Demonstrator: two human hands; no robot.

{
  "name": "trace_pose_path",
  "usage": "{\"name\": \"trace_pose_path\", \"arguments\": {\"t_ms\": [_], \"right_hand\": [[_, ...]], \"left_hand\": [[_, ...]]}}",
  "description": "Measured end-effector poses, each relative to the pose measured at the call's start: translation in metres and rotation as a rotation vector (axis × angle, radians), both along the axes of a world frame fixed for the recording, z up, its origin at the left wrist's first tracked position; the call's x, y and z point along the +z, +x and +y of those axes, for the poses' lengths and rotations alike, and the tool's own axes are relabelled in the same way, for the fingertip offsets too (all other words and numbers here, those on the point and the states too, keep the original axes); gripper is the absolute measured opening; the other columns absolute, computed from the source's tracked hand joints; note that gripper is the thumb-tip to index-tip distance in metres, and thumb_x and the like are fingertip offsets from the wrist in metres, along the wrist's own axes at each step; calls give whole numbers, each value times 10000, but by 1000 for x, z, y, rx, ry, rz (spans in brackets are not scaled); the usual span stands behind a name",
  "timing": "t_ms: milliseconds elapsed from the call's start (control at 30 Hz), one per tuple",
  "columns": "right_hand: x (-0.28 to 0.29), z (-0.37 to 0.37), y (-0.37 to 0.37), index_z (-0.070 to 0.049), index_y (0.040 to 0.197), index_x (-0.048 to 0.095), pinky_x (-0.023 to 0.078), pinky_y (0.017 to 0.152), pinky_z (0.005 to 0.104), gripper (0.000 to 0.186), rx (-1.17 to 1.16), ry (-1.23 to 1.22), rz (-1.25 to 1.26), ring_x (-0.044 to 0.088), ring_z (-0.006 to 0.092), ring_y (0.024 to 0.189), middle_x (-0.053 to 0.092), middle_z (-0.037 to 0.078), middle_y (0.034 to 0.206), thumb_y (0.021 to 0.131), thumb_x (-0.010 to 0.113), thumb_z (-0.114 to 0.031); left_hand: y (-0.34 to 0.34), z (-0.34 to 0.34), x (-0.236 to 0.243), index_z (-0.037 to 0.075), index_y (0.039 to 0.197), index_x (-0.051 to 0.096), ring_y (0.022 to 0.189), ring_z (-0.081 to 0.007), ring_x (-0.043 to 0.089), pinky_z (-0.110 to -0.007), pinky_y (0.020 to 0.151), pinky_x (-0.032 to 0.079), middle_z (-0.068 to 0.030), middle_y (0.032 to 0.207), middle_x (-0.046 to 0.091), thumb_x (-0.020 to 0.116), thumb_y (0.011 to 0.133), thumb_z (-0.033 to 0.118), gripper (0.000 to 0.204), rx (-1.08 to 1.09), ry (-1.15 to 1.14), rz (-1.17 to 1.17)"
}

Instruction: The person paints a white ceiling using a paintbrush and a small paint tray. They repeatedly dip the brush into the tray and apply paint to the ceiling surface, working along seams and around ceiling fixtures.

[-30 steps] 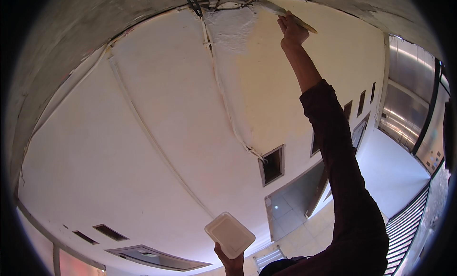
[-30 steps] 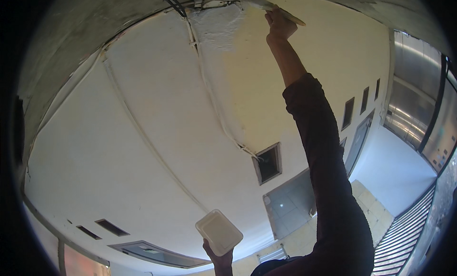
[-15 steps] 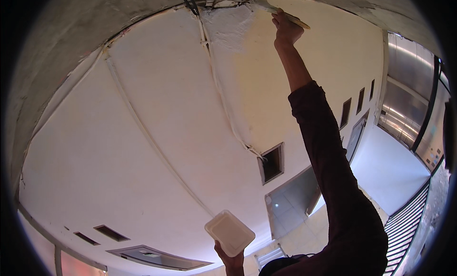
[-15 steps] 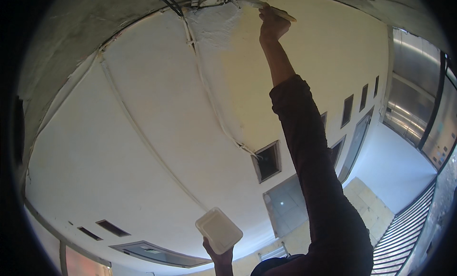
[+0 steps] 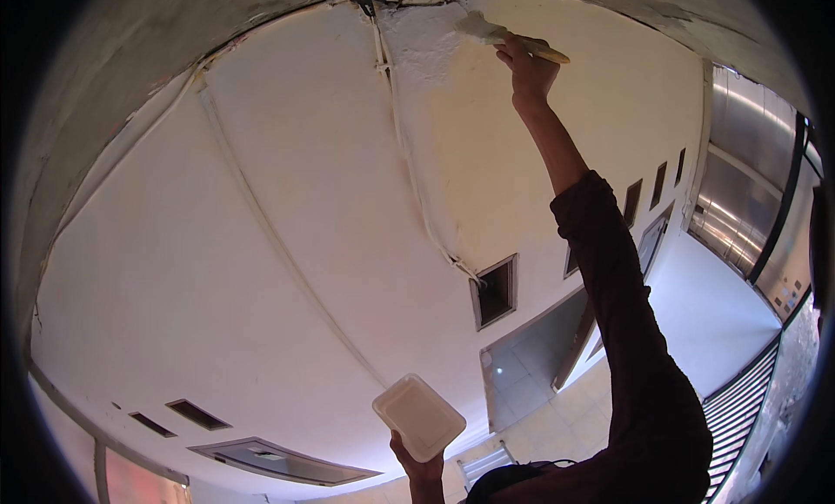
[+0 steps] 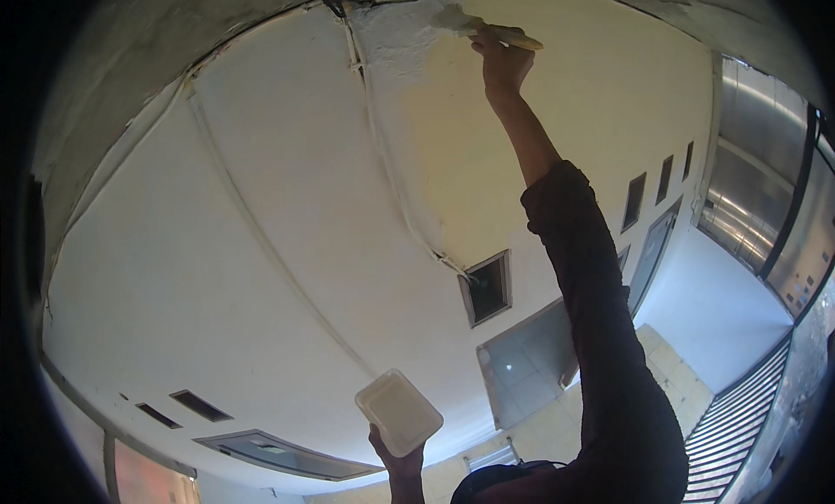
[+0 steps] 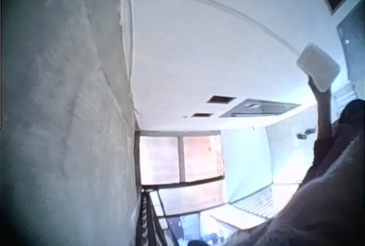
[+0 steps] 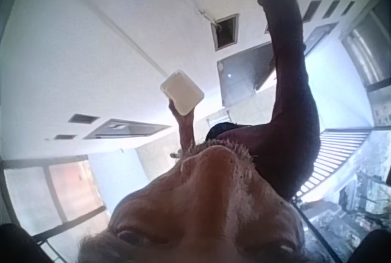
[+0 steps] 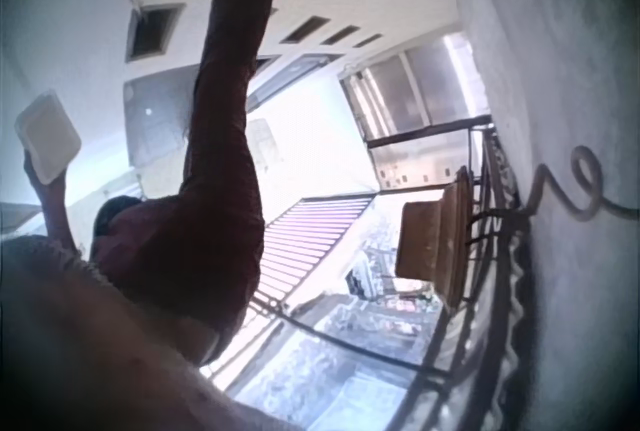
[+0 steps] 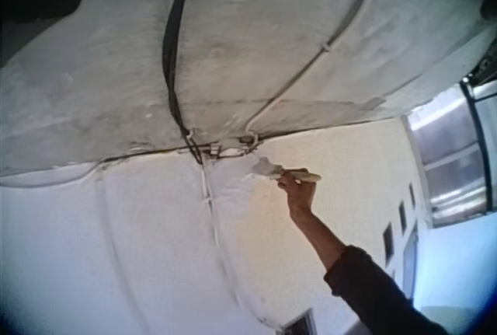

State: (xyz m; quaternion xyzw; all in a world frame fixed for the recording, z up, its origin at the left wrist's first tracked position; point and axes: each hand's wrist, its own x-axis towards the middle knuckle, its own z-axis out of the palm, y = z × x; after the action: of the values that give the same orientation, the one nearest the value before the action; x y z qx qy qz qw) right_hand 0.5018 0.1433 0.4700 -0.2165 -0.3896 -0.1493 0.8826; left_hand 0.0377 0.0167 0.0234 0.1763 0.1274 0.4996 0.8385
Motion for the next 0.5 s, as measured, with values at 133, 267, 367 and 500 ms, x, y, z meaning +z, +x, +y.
{"name": "trace_pose_path", "arguments": {"t_ms": [133,267,367,500], "right_hand": [[-30,-15,-35,88,1031,603,628,777,322,262,-27,-180,-94,709,202,817,684,162,946,862,725,-70],[-18,-20,-73,52,1005,636,596,735,276,229,-113,-200,-246,685,148,798,691,104,896,861,747,-87],[-6,-3,-84,9,988,682,541,726,247,186,-198,-239,-312,648,104,794,697,57,873,865,757,-109],[-10,-12,-71,-17,988,698,520,710,242,172,-340,-303,-309,611,75,767,685,21,845,879,746,-140]], "left_hand": [[-2,1,-11,148,1427,434,1191,-283,566,-507,935,527,-70,1311,561,565,928,559,659,-34,27,-24],[2,-1,-4,151,1428,431,1191,-280,565,-509,933,527,-67,1307,563,564,928,562,661,-25,15,-1],[-2,-3,-12,150,1428,431,1191,-282,565,-506,939,522,-65,1304,564,556,933,561,655,-41,21,-4],[2,-9,3,153,1429,430,1188,-283,565,-502,941,520,-64,1300,565,546,937,559,648,17,-2,44]]}}
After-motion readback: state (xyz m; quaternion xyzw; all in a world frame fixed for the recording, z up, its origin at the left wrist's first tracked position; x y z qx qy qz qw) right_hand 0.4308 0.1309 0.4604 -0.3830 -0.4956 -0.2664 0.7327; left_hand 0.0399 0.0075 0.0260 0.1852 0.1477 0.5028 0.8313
